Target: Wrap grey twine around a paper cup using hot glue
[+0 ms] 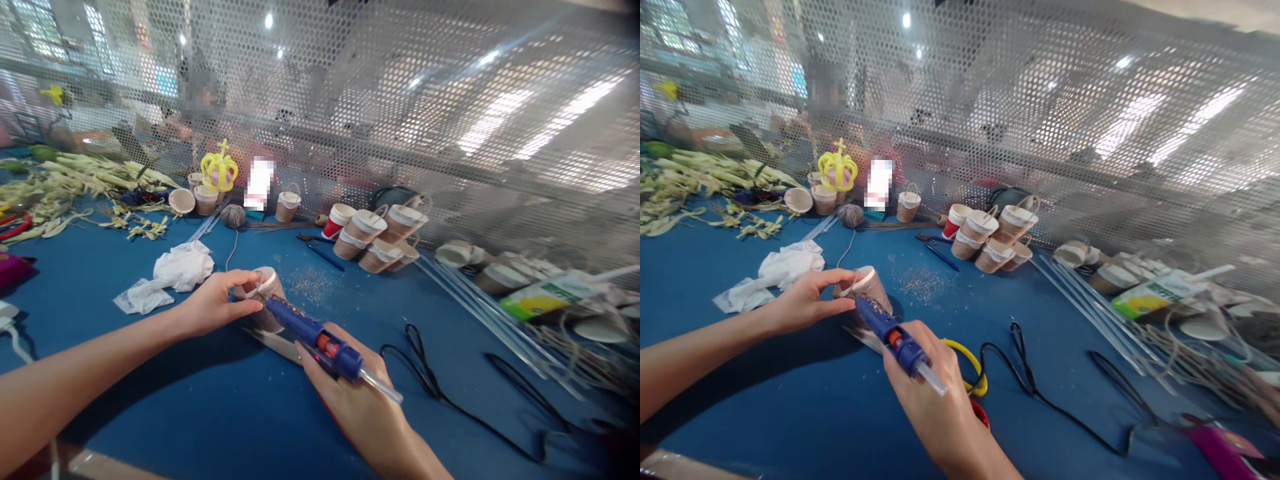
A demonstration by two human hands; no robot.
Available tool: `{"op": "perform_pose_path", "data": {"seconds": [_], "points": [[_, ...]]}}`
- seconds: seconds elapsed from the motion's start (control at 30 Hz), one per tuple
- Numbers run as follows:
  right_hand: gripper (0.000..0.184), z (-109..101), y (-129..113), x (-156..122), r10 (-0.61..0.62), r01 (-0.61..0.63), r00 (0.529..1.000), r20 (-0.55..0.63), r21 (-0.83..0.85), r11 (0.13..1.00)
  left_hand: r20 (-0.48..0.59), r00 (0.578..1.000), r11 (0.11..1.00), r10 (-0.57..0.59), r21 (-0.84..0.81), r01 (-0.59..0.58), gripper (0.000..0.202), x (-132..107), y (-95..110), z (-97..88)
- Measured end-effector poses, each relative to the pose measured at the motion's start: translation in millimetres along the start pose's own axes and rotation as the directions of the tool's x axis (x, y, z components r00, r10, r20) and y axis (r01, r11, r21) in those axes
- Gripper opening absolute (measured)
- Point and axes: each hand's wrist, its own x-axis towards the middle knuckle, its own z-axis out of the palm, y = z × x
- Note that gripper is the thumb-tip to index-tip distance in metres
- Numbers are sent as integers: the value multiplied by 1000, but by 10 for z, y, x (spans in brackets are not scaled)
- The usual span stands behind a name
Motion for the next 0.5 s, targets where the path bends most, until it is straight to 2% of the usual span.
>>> {"op": "perform_pose_path", "data": {"seconds": [0.17,0.3,0.5], "points": [[15,-4,-25,4,3,-4,999,43,17,1000,4,1000,1000,-8,1,8,34,0,-9,1],[10,-29,-31,33,38,-38,999,9,12,999,-8,1000,1000,8,-2,-8,35,-4,-33,7],[18,-134,-111,121,28,-27,1000,-5,15,1000,3,1000,1000,4,18,-5,37,-8,-43,0]]}}
